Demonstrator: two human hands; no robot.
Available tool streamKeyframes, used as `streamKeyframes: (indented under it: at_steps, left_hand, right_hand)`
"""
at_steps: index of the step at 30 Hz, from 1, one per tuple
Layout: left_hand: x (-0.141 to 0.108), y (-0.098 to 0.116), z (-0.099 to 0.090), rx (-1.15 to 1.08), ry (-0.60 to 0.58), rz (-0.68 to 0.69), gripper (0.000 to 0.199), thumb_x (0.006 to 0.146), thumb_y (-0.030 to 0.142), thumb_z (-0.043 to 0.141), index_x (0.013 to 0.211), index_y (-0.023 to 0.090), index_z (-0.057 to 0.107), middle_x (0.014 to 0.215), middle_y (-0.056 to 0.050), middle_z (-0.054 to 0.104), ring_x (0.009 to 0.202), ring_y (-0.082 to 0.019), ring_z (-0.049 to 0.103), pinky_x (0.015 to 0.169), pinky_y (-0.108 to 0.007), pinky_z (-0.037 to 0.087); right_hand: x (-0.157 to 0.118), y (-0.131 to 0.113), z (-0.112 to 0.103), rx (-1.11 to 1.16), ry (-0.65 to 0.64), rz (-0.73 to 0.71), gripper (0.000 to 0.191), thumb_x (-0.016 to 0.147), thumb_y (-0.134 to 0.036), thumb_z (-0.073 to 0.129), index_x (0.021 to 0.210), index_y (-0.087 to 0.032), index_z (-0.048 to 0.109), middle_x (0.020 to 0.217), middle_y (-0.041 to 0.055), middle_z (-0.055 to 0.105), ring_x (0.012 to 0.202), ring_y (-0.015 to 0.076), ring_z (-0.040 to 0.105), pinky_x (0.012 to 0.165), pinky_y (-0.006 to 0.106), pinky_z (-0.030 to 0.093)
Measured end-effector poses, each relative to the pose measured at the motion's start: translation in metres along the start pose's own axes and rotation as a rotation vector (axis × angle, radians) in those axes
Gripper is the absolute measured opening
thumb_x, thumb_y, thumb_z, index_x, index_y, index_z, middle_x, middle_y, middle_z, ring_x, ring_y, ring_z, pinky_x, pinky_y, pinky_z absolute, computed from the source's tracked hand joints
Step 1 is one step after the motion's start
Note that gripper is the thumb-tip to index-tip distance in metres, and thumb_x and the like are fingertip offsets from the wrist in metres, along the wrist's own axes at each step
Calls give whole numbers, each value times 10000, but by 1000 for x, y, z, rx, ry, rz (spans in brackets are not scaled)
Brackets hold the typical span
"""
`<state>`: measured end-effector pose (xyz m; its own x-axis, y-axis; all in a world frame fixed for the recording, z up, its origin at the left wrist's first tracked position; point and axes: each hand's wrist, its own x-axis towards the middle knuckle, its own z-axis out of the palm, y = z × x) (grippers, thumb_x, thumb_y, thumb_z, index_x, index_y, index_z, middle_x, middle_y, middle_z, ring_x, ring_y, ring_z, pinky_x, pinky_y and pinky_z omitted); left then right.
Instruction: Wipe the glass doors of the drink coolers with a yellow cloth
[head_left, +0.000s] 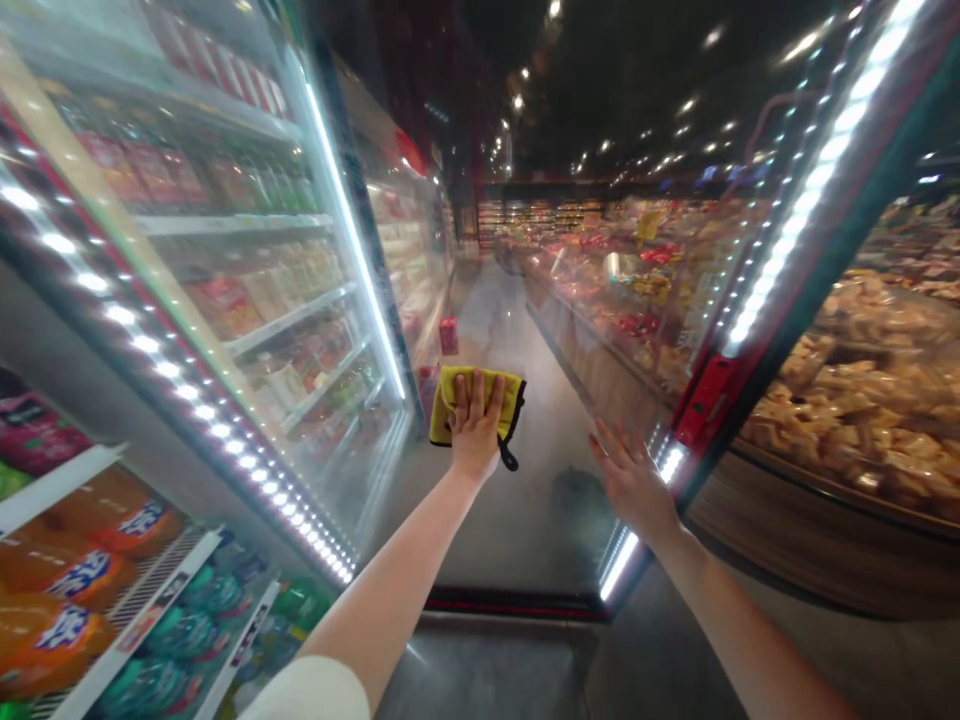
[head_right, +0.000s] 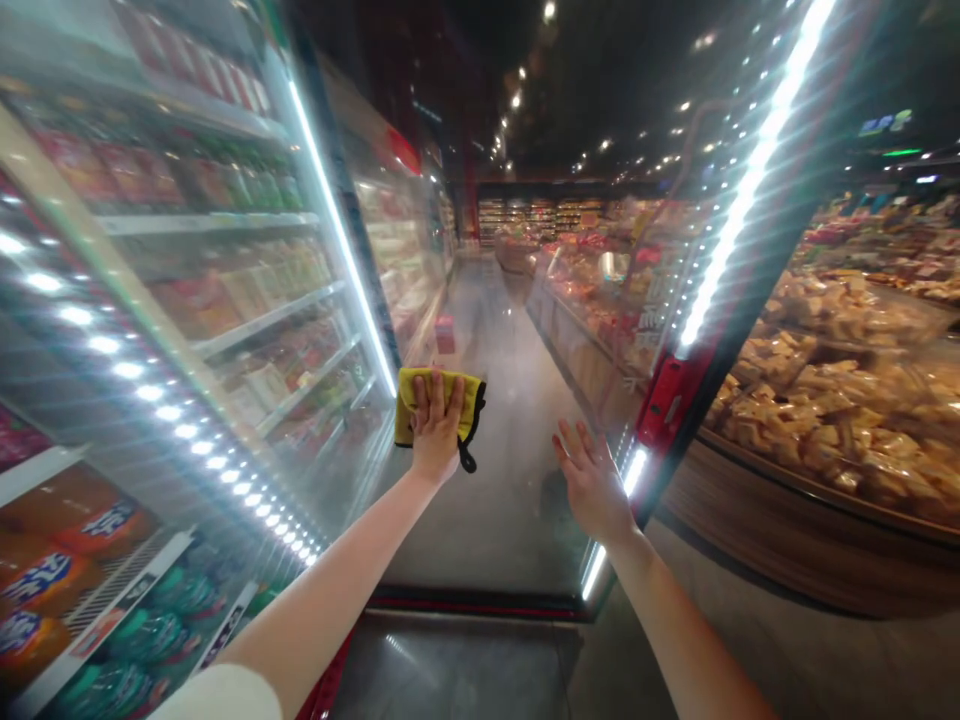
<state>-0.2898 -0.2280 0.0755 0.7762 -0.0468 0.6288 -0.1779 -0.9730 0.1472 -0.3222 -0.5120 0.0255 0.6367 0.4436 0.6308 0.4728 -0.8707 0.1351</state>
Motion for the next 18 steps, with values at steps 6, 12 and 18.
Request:
streamKeyframes:
  at_steps: [6,12,18]
  left_hand:
    - [-4,23,17,-152,-240,451,659,978,69,356,1505,449,472,1560,48,524,1501,-195,409,1281,-518,246]
    - [6,18,10,-156,-176,419,600,1007,140,333,1492,462,480,1543,72,539,1491,-179,423,1297,-495,189]
    - [21,72,23,-194,-181,434,661,971,92,366,1556,395,417,1632,10,421,1575,-223,244,1298,-577,41]
  right_hand:
    - [3,9,0,22,-54,7,562,933,-15,414,1467,-133,545,1650,112,383,1571,296,254,1204,509,418]
    - [-13,40,-10,56,-95,-23,613,904,-11,424,1488,-161,535,1646,95,397,1565,267,281,1246,540,357]
    - [-24,51,-10,22,-165,-31,545,887,-6,465,1399,-121,611,1623,121,432,1531,287,354,1238,552,358]
